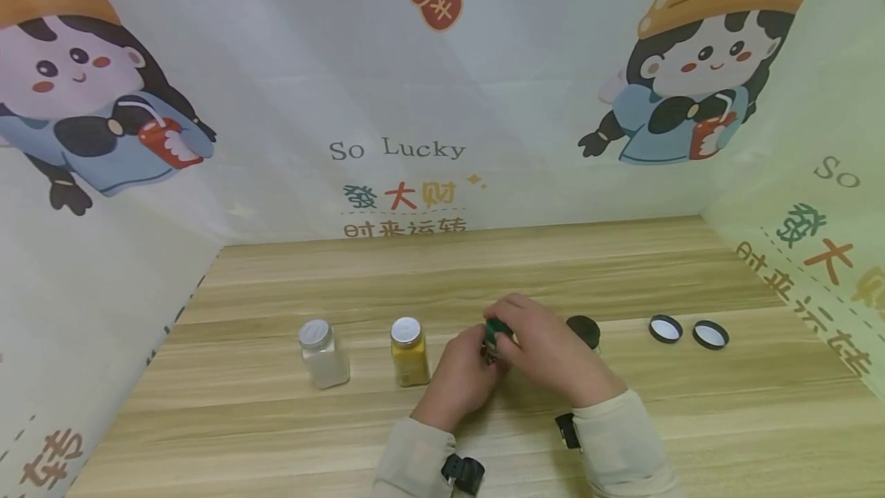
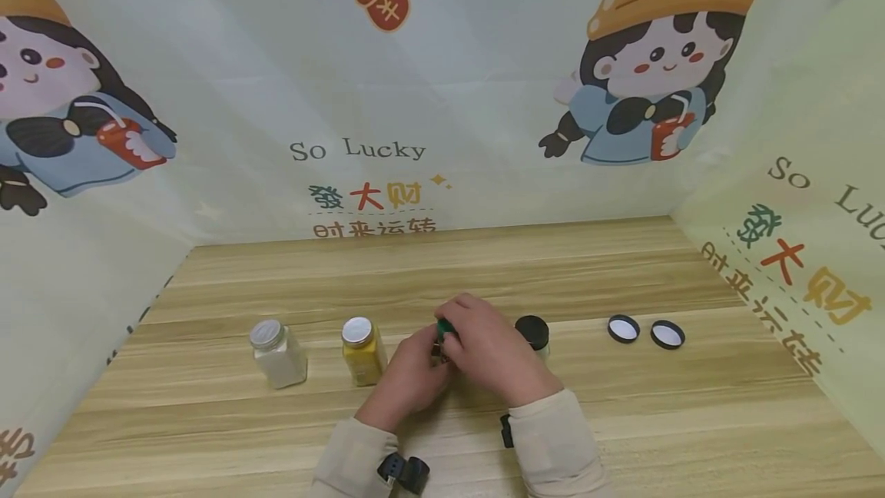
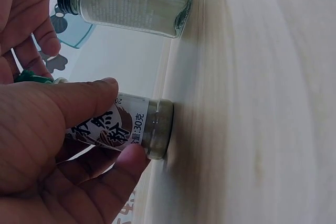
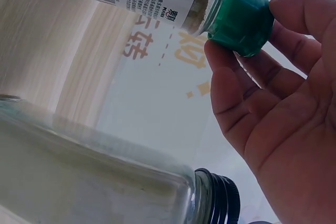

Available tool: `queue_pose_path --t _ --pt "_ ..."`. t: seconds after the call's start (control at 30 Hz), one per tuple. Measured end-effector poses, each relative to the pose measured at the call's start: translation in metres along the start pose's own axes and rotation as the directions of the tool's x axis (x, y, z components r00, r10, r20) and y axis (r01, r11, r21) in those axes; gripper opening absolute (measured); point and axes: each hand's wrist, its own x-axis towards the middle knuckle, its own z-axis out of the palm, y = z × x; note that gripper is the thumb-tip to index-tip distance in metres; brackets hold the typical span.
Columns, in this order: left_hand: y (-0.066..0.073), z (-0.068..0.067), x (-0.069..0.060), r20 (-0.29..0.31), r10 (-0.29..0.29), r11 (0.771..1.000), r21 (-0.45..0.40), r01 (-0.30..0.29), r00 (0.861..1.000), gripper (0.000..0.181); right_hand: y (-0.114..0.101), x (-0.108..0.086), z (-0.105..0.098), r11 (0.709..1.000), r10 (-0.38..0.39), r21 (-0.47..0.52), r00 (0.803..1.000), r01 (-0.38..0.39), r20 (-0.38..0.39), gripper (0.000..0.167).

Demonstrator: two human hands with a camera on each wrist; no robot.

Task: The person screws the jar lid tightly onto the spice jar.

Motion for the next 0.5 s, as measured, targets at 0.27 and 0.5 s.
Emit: queue_pose_path --t 0.27,0.5 --pt "-0.0002 0.0006 0.0 -0.001 0.011 1.0 -0.007 -0.011 1.0 0.009 0.0006 -0.0006 -0.0003 1.0 0.006 -0.01 1.0 -0.006 0.002 0.026" --pt "0.0 0.0007 0.0003 0.003 -0.002 1.0 -0.017 0.002 1.0 0.007 0.001 -0.0004 -0.0002 1.0 0.008 0.008 1.0 -0.008 -0.002 0.03"
